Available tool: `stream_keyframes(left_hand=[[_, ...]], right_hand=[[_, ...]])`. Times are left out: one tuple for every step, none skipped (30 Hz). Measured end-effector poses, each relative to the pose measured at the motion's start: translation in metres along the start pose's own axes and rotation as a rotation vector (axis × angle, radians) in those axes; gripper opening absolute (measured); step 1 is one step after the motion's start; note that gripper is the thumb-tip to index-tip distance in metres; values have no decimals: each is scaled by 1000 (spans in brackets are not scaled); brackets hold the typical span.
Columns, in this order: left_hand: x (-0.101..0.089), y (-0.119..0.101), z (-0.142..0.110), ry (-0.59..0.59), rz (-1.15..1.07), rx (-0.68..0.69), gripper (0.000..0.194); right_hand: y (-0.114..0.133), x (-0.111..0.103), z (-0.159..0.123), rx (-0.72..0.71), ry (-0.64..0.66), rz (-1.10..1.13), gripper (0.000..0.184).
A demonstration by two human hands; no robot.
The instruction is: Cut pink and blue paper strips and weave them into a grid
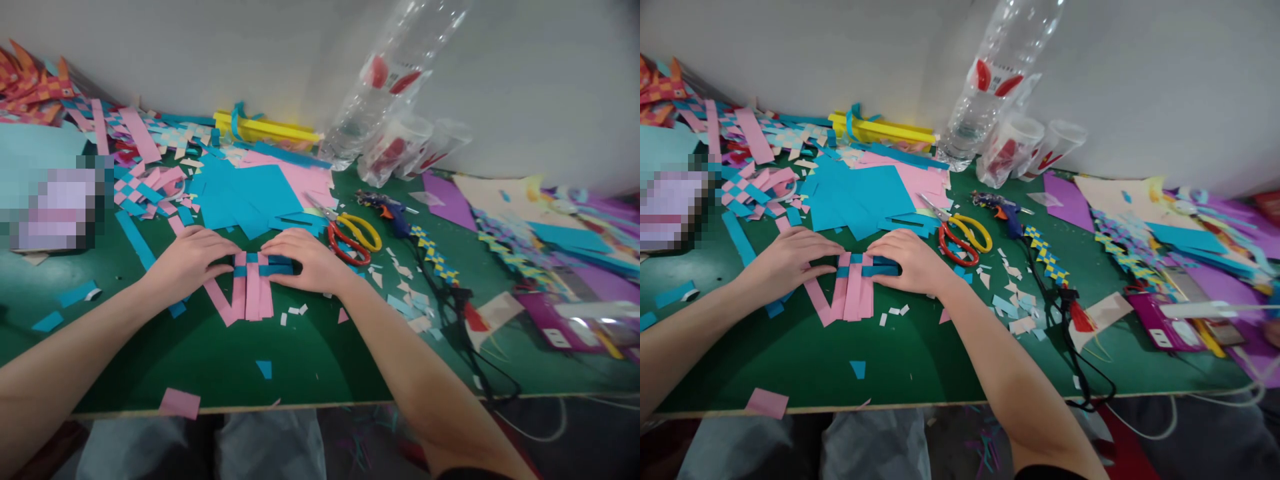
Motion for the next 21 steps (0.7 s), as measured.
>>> stream_keyframes(left_hand=[[0,0,0,-4,-1,6,27],[1,0,0,-7,-1,11,27],[1,0,1,-13,-2,17,28],[1,-1,1,-19,-3,22,28],[0,-1,1,-25,-4,26,28],[0,-2,1,-28,-5,29,28],[0,-2,1,-27,-5,29,28],[0,-2,1,-25,-4,28,28],[0,-3,1,-21,-3,27,28],[0,-3,1,-18,-1,26,27],[0,-3,1,-17,1,25,27],[-1,-4,1,-19,3,25,27],[-1,-4,1,-20,5,25,27],[-1,-3,1,-21,7,23,28],[-1,-3,1,-23,10,22,28],[-1,-3,1,-24,14,20,28],[-1,-2,1,-22,18,20,28],[0,-2,1,-19,21,21,27],[0,-2,0,-16,25,25,26],[0,-2,0,-16,29,31,25],[-1,-3,0,-17,33,36,25]], right_hand=[[1,1,0,2,3,-6,36],[1,1,0,8,4,-11,36],[1,1,0,14,2,-15,37],[1,1,0,21,1,-17,38],[0,1,0,26,2,-19,39],[0,2,0,29,4,-18,39],[1,2,0,29,6,-17,39],[1,2,0,28,8,-15,38],[1,2,0,27,9,-13,36],[1,2,0,26,9,-11,35],[1,2,1,26,7,-9,35],[1,2,0,25,6,-6,35],[1,2,0,24,4,-2,34],[1,2,0,24,1,2,34],[0,2,0,24,-3,4,35],[0,2,0,26,-7,5,35],[0,1,0,27,-11,6,35],[-1,1,0,28,-12,7,34],[-1,1,0,28,-12,8,34],[-1,1,0,26,-12,8,34],[-1,0,0,26,-14,8,35]])
Point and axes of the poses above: each hand's wrist, its own z-axis towards the middle knuckle, its own x-axis out of the palm, y = z × x, the point moved 10 cm from there along z, towards the middle knuckle, and after that the axes turned 11 degrees about -y, right-handed, at the moved point
